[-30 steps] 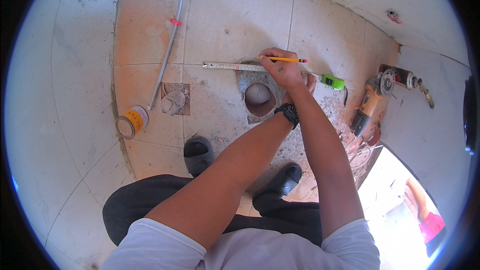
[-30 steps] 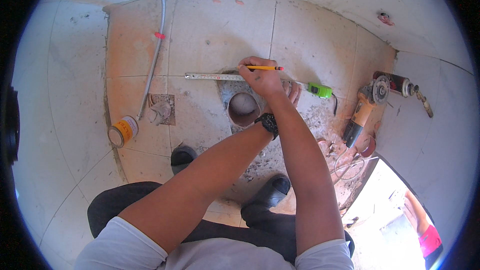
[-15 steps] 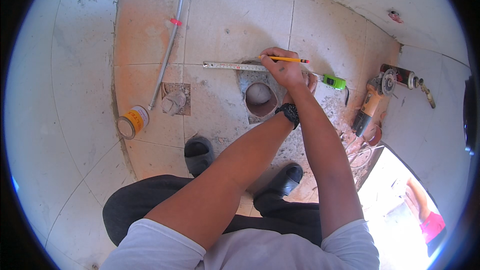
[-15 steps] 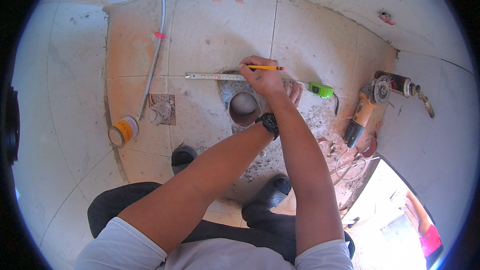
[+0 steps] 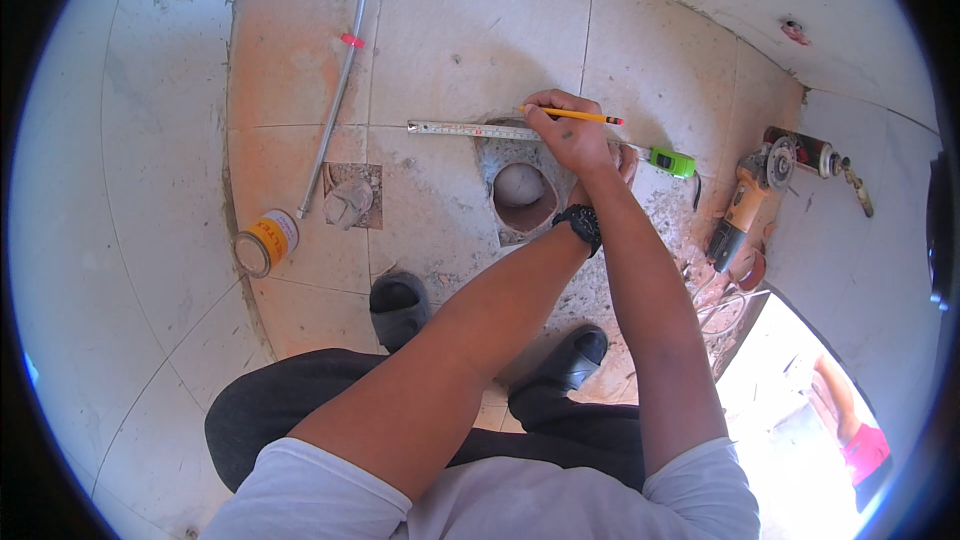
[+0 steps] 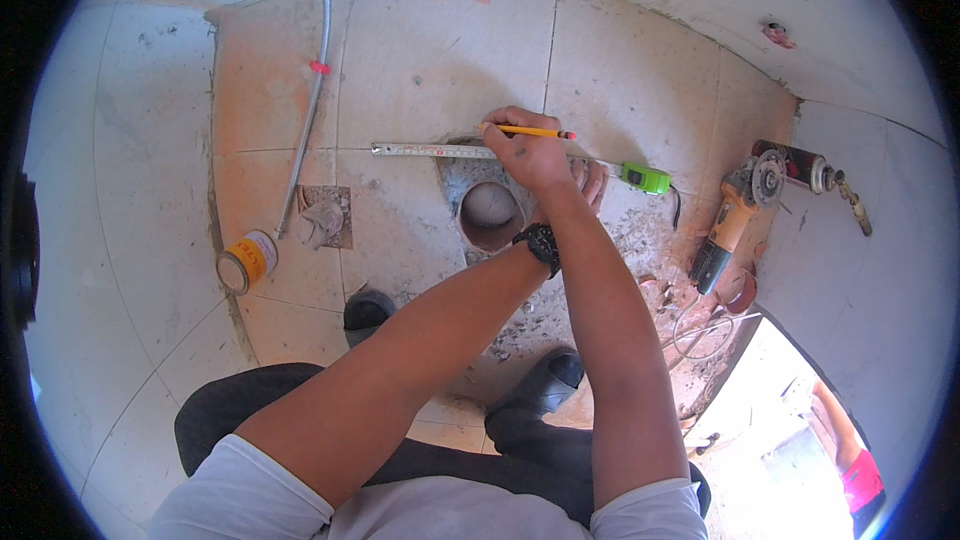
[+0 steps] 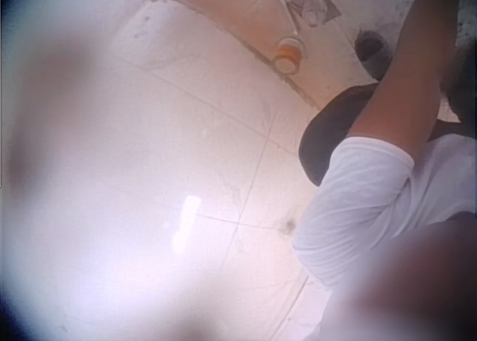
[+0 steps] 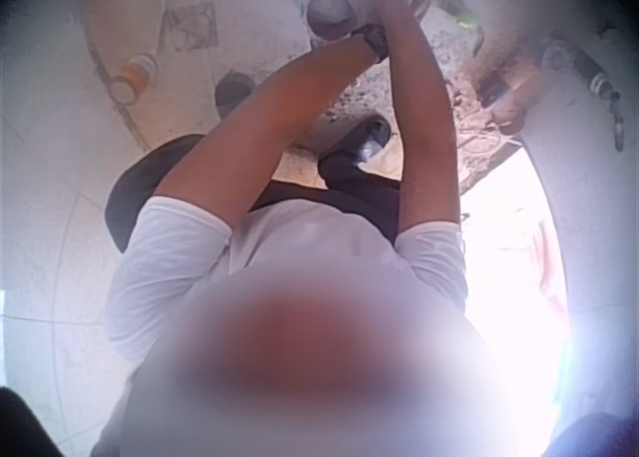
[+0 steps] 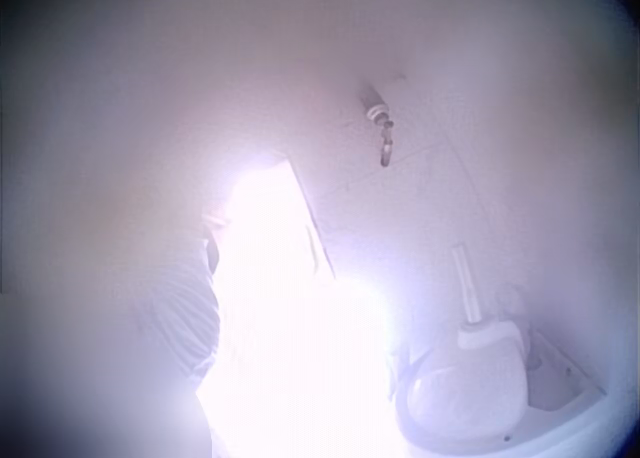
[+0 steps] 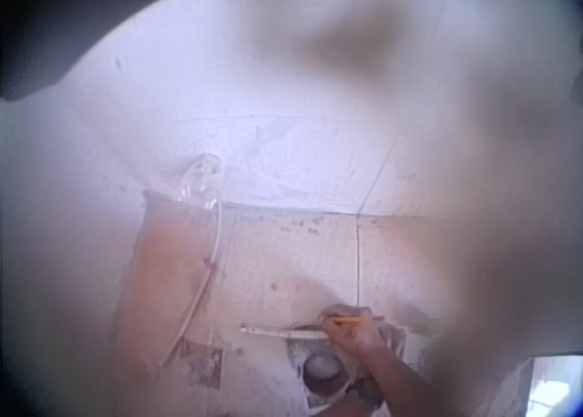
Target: The person walks through a construction site, wipes a wall with a cloth, then kneels in a bathroom and uses a tape measure and pencil to mark measurements on the floor around a drain.
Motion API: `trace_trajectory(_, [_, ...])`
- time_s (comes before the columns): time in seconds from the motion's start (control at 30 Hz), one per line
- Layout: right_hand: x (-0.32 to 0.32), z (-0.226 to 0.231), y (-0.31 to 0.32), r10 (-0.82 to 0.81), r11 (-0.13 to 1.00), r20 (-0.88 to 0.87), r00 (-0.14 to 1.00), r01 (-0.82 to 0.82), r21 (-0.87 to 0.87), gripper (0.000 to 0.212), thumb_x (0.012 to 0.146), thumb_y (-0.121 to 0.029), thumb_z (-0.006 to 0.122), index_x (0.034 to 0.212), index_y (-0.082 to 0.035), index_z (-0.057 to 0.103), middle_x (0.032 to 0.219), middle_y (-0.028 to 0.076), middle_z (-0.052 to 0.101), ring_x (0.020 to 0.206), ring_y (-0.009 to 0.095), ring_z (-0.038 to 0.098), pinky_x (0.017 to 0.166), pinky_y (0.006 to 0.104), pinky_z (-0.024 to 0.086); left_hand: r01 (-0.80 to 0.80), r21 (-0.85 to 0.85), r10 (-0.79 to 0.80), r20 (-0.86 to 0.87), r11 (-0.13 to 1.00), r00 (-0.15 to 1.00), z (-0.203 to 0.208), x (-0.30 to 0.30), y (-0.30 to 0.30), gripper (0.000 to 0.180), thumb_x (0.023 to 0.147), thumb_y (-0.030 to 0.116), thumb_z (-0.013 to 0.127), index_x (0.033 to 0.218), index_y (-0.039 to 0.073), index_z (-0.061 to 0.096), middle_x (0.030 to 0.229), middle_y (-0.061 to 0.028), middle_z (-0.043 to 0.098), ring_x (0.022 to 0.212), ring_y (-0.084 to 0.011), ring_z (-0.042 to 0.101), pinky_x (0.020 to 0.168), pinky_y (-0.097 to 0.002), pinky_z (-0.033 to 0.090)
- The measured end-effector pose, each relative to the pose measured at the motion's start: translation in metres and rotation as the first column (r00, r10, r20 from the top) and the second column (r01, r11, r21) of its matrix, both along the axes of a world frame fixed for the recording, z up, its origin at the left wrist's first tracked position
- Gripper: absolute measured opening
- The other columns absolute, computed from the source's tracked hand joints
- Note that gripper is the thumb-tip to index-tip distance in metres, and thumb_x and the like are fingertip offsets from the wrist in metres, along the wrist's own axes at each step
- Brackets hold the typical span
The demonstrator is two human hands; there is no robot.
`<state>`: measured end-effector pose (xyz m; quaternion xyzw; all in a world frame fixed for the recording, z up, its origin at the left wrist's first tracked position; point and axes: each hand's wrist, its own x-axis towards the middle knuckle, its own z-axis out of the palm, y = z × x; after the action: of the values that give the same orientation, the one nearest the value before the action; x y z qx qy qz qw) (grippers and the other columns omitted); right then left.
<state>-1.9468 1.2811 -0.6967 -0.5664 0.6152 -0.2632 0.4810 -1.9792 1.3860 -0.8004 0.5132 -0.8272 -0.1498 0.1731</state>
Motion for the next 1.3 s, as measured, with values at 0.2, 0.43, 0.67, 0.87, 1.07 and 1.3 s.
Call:
trace_trajectory(0.2, [0.0015, 0.0037, -0.0007, -0.038, 0.998, 0.014, 0.999, 0.037, 0.058, 0.025, 0.088, -0.023, 0.070, 0.102, -0.002, 0.075, 0.090, 0.009, 0.075, 0.085, 0.014, 0.068, 0.082, 0.0296, 0.055, 0.004, -0.002, -0.004, -0.005, 1.000, 1.000, 0.0003, -0.0005, 0.0016, 0.045, 0.091, 0.017, 0.051, 0.131, -0.001, 0.043, 0.124, -0.0178, 0.051, 0.124, -0.0289, 0.050, 0.107, -0.0418, 0.044])
trace_trajectory(0.43, [0.0018, 0.0064, -0.0013, -0.045, 0.997, 0.030, 0.999, 0.044, 0.060, 0.024, 0.090, -0.021, 0.070, 0.103, -0.002, 0.075, 0.090, 0.008, 0.075, 0.085, 0.013, 0.067, 0.081, 0.0293, 0.054, 0.003, -0.011, -0.003, -0.020, 1.000, 1.000, 0.0012, -0.0007, 0.0031, 0.044, 0.091, 0.017, 0.051, 0.131, 0.000, 0.043, 0.123, -0.0177, 0.051, 0.124, -0.0287, 0.051, 0.106, -0.0415, 0.044])
trace_trajectory(0.67, [0.0021, 0.0040, -0.0012, -0.050, 0.998, 0.036, 0.998, 0.049, 0.043, 0.024, 0.090, -0.021, 0.070, 0.102, -0.001, 0.075, 0.087, 0.007, 0.074, 0.082, 0.013, 0.066, 0.079, 0.0287, 0.054, 0.003, -0.022, -0.004, -0.028, 1.000, 1.000, 0.0008, 0.0004, 0.0026, 0.044, 0.091, 0.017, 0.051, 0.130, 0.000, 0.043, 0.122, -0.0176, 0.051, 0.123, -0.0286, 0.051, 0.106, -0.0412, 0.045])
trace_trajectory(0.87, [0.0028, 0.0035, -0.0021, -0.074, 0.996, 0.037, 0.997, 0.072, 0.054, 0.023, 0.091, -0.023, 0.072, 0.102, -0.003, 0.076, 0.086, 0.004, 0.073, 0.081, 0.010, 0.065, 0.077, 0.0274, 0.053, -0.001, -0.026, 0.000, -0.033, 1.000, 0.999, 0.0002, 0.0016, 0.0007, 0.044, 0.091, 0.016, 0.051, 0.130, 0.000, 0.042, 0.121, -0.0174, 0.051, 0.122, -0.0284, 0.051, 0.105, -0.0410, 0.045])
trace_trajectory(1.07, [0.0029, 0.0016, -0.0030, -0.086, 0.994, 0.037, 0.996, 0.083, 0.064, 0.023, 0.091, -0.023, 0.072, 0.103, -0.003, 0.076, 0.084, 0.004, 0.073, 0.081, 0.009, 0.064, 0.076, 0.0269, 0.053, -0.008, -0.033, 0.007, -0.041, 0.999, 0.999, -0.0011, 0.0008, 0.0002, 0.043, 0.090, 0.016, 0.051, 0.129, 0.000, 0.042, 0.121, -0.0173, 0.051, 0.121, -0.0283, 0.051, 0.105, -0.0408, 0.046])
trace_trajectory(1.3, [0.0043, -0.0007, -0.0032, -0.125, 0.990, 0.068, 0.990, 0.120, 0.075, 0.025, 0.090, -0.024, 0.071, 0.102, -0.002, 0.075, 0.084, 0.006, 0.073, 0.079, 0.011, 0.065, 0.074, 0.0281, 0.053, -0.034, -0.070, 0.031, -0.053, 0.997, 0.998, -0.0032, 0.0007, -0.0048, 0.043, 0.090, 0.016, 0.051, 0.129, 0.000, 0.042, 0.120, -0.0172, 0.051, 0.121, -0.0281, 0.052, 0.104, -0.0405, 0.046])
